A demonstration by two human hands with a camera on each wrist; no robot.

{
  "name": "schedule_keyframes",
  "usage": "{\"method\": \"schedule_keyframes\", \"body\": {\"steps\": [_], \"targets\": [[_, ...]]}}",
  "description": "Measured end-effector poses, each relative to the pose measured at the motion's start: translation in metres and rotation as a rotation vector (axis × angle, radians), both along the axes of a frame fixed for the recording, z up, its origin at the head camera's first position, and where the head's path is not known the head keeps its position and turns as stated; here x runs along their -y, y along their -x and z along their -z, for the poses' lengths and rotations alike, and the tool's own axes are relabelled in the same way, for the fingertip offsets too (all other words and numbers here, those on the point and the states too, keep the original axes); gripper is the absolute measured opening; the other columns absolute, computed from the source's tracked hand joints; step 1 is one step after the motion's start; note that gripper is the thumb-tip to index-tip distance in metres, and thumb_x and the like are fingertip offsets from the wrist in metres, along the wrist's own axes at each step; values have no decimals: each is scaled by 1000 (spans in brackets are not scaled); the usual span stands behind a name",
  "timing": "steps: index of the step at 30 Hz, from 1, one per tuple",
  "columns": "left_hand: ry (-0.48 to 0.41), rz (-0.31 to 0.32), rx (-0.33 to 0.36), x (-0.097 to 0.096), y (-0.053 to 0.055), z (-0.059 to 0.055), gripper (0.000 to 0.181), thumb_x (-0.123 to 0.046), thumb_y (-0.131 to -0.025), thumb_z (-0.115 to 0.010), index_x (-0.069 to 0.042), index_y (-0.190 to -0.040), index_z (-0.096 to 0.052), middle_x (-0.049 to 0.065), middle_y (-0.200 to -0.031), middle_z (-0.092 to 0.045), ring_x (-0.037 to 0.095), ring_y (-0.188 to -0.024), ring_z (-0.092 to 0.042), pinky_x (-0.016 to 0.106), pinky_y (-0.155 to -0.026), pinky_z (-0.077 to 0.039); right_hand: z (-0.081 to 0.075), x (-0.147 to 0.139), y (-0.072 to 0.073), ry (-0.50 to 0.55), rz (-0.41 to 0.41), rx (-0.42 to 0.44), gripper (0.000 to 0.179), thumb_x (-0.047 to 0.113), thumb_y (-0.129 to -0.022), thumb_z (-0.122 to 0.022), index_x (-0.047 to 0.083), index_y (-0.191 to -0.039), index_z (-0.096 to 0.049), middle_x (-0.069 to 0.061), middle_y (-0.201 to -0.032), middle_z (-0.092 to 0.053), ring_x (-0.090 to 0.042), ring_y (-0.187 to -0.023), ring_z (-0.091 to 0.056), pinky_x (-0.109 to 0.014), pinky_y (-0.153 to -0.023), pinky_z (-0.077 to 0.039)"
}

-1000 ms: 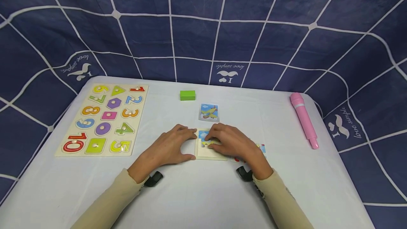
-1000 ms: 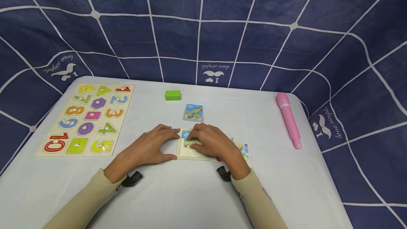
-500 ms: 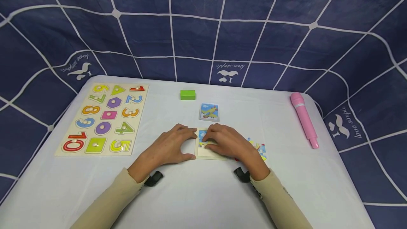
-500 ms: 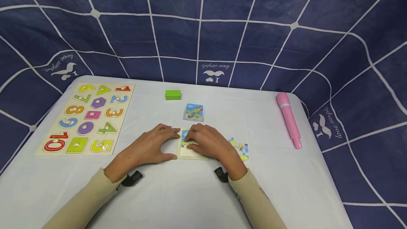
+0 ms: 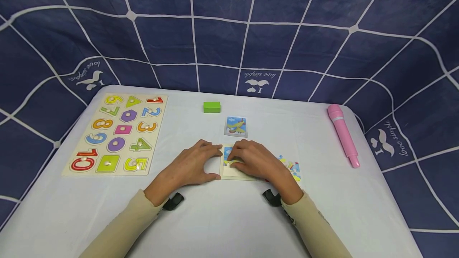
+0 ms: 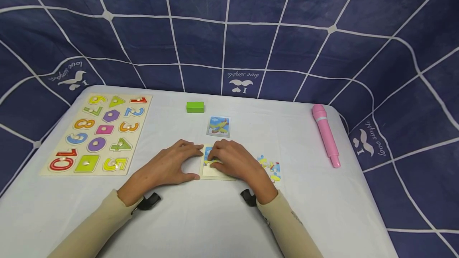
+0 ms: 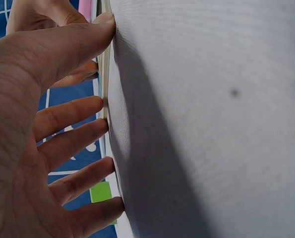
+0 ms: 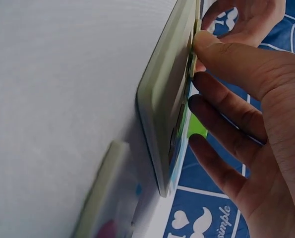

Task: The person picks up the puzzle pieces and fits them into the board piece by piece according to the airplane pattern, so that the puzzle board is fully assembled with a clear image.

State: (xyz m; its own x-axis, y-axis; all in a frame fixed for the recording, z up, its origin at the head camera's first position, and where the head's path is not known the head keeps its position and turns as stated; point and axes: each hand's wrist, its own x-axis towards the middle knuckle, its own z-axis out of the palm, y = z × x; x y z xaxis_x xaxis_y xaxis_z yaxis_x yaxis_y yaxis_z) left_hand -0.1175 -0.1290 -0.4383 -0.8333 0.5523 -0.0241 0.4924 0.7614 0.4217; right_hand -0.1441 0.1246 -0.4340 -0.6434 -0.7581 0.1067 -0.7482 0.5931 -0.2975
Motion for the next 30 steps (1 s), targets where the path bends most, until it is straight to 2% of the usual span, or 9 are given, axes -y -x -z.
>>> {"method": "schedule_keyframes", "body": {"steps": [10, 19, 24, 30], "targets": [[4, -1, 5, -1, 0, -1, 68, -48, -82, -94, -20, -140, -72, -4, -159, -57, 23, -143, -51, 60, -91, -57, 0, 2, -3, -7, 24, -29, 17, 19, -93, -87, 17, -110, -84, 3, -109, -71, -16, -102, -68, -35, -92, -57], [-2, 4, -3, 0, -1, -1, 68, -48, -82, -94, -19, -140, -72, -3, -159, -58, 24, -143, -51, 58, -91, -57, -3, -3, -4, -21, 14, 6, 24, 20, -95, -85, 15, -119, -83, 2, -115, -72, -16, -110, -67, -36, -97, -56], [-3, 3, -7, 0, -1, -1, 68, -47, -82, -94, -19, -140, -71, -3, -159, -58, 24, -142, -51, 58, -92, -57, -5, -9, -4, 7, 66, 34, 24, 19, -96, -84, 17, -119, -83, 4, -115, -72, -14, -112, -67, -36, -97, -57], [-3, 5, -2, 0, -1, -1, 67, -47, -82, -94, -19, -139, -72, -3, -159, -58, 24, -143, -51, 59, -92, -57, -9, -20, -6, 16, 111, 25, 24, 21, -95, -85, 17, -118, -83, 5, -117, -73, -14, -114, -68, -37, -96, -58]]}}
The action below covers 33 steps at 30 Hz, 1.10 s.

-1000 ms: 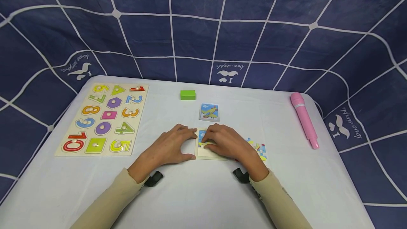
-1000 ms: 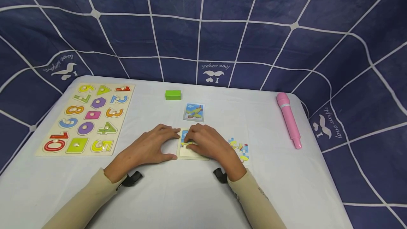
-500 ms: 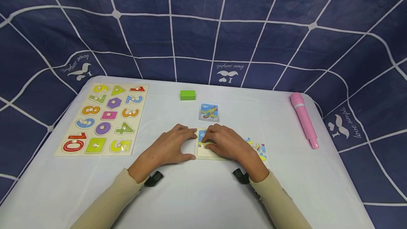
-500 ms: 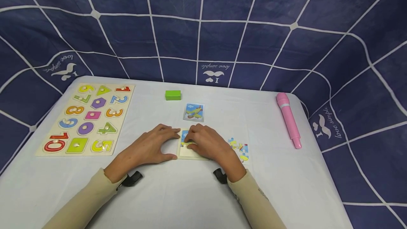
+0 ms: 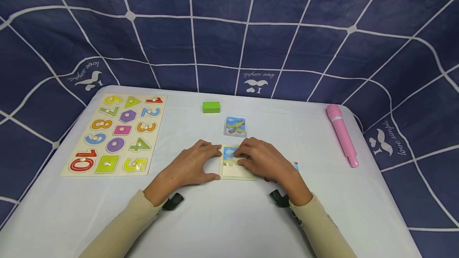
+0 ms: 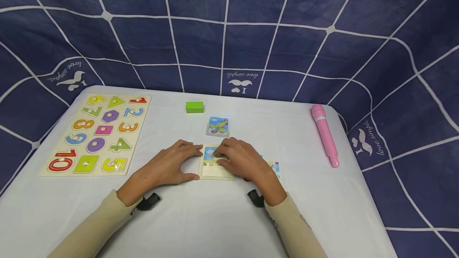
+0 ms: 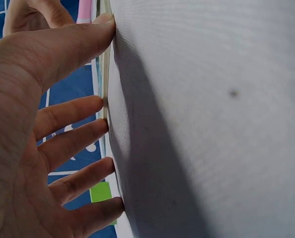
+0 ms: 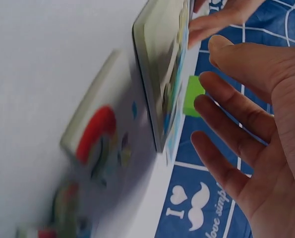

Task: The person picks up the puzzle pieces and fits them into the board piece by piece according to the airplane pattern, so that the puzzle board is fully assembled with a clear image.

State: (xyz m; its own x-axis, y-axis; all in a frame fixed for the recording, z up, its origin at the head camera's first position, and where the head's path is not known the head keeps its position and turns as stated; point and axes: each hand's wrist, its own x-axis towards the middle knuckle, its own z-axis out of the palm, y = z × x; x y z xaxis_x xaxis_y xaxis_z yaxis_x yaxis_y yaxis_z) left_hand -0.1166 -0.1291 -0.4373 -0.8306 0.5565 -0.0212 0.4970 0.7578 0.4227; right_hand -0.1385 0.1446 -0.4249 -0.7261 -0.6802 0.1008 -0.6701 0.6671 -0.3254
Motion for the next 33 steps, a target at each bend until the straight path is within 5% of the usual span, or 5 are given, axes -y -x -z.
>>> {"method": "schedule_keyframes", "body": {"steps": [14, 33], "targets": [[37, 53, -45, 0, 0, 1, 63, -47, -85, -92, -23, -140, -73, 1, -160, -57, 27, -143, -49, 61, -86, -58, -4, -34, -5, 45, 68, -37, 22, 23, -96, -84, 20, -118, -83, 7, -114, -74, -12, -108, -69, -39, -90, -60], [29, 44, -52, -1, 0, 2, 62, -45, -83, -93, -22, -138, -75, 1, -159, -58, 28, -144, -50, 59, -89, -59, -3, -74, -12, 35, 188, -20, 25, 20, -93, -87, 17, -118, -83, 5, -115, -74, -15, -110, -69, -42, -92, -59]]}}
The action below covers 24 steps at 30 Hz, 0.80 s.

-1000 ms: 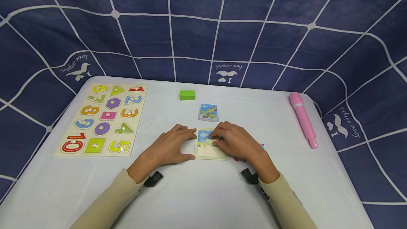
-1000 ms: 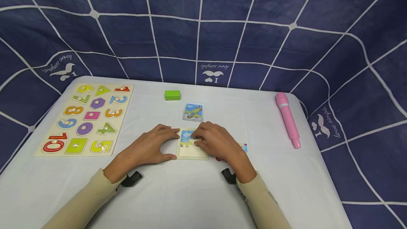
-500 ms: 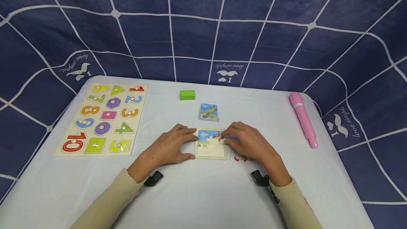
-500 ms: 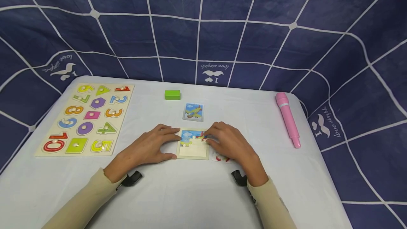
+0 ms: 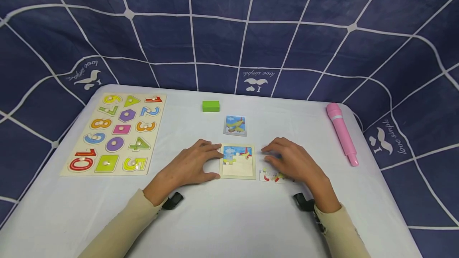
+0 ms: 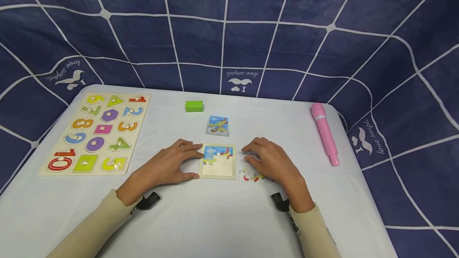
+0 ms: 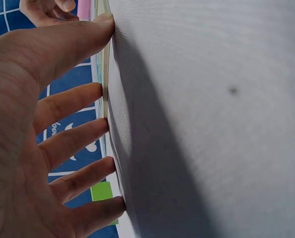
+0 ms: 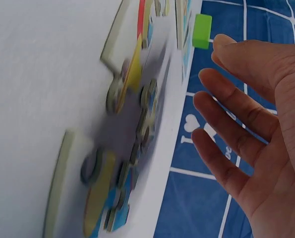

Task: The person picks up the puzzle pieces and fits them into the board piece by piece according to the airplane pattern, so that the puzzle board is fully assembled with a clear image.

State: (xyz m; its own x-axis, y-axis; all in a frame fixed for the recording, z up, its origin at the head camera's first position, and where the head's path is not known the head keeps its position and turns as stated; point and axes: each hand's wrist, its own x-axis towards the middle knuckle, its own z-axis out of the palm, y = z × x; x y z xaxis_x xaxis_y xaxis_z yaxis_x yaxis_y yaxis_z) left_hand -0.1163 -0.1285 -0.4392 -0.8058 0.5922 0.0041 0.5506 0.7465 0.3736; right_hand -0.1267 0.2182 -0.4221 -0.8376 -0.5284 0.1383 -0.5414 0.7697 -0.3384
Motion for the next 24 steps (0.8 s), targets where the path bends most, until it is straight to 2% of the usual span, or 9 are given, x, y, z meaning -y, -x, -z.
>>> {"method": "schedule_keyframes", "body": {"steps": [10, 24], "targets": [[-10, -13, 8, 0, 0, 1, 63, -45, -83, -93, -21, -138, -74, 0, -160, -57, 27, -144, -50, 60, -90, -59, 2, -15, -1, -22, 36, 39, 26, 19, -94, -85, 17, -120, -82, 4, -117, -74, -17, -112, -69, -45, -93, -58], [-38, -29, 34, 0, 0, 0, 66, -44, -82, -95, -18, -138, -73, 0, -160, -57, 27, -143, -50, 59, -93, -58, 7, -31, -8, -47, 105, 114, 39, 20, -88, -91, 16, -125, -80, 1, -123, -73, -21, -117, -68, -49, -96, -57]]}}
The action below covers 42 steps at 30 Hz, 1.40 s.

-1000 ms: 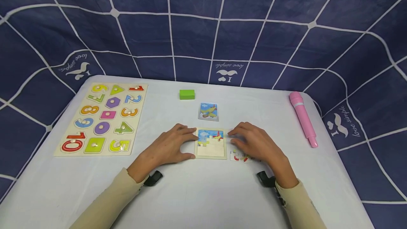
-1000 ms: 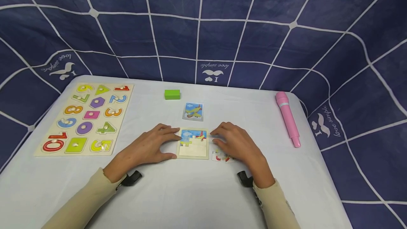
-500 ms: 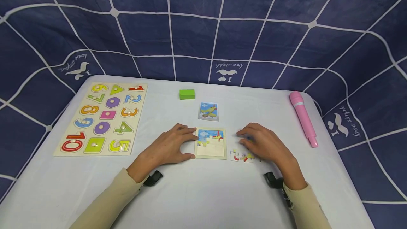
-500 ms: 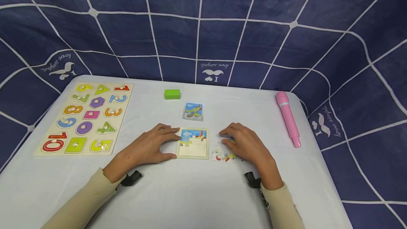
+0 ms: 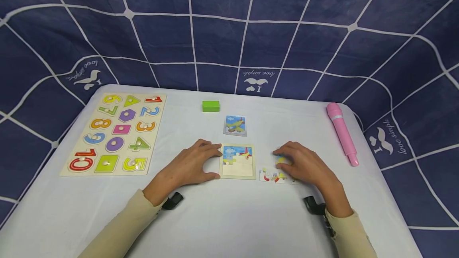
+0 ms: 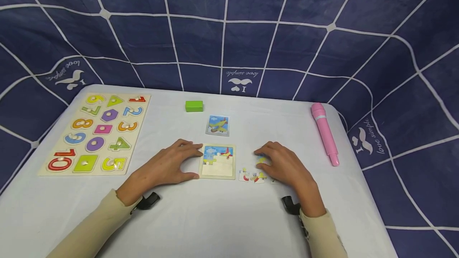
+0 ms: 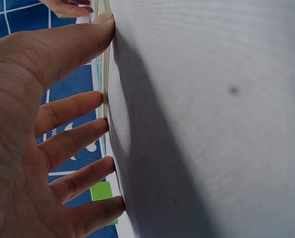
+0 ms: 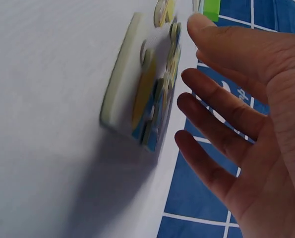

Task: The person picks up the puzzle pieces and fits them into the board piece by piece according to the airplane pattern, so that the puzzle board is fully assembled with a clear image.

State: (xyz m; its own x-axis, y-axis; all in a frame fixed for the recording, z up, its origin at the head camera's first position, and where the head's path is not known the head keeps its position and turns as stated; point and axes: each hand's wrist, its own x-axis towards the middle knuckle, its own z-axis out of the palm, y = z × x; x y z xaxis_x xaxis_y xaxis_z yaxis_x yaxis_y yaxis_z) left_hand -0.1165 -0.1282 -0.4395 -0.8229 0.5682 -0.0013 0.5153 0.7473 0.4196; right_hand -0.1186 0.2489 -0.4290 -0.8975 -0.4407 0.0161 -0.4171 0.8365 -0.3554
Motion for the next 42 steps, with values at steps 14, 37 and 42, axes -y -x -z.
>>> {"method": "schedule_keyframes", "body": {"steps": [14, 37, 42], "targets": [[3, -10, 3, -1, 0, 0, 66, -45, -81, -95, -19, -138, -74, 0, -160, -57, 27, -143, -51, 59, -93, -58, 3, -6, -5, -7, 15, 15, 46, 21, -83, -95, 15, -126, -79, 0, -124, -71, -21, -116, -67, -48, -93, -57], [9, -19, 12, -1, 0, 1, 68, -45, -81, -95, -21, -139, -73, -2, -160, -57, 25, -144, -50, 59, -93, -57, 2, 10, 5, -8, -13, 20, 42, 23, -85, -91, 15, -126, -81, 1, -120, -68, -18, -109, -66, -45, -91, -58], [1, -16, 17, -1, 0, -1, 67, -44, -81, -95, -20, -139, -73, -1, -160, -57, 26, -145, -50, 59, -94, -57, 2, 17, 7, -21, -36, 0, 42, 24, -84, -92, 15, -123, -81, 2, -118, -68, -17, -108, -66, -44, -90, -58]]}}
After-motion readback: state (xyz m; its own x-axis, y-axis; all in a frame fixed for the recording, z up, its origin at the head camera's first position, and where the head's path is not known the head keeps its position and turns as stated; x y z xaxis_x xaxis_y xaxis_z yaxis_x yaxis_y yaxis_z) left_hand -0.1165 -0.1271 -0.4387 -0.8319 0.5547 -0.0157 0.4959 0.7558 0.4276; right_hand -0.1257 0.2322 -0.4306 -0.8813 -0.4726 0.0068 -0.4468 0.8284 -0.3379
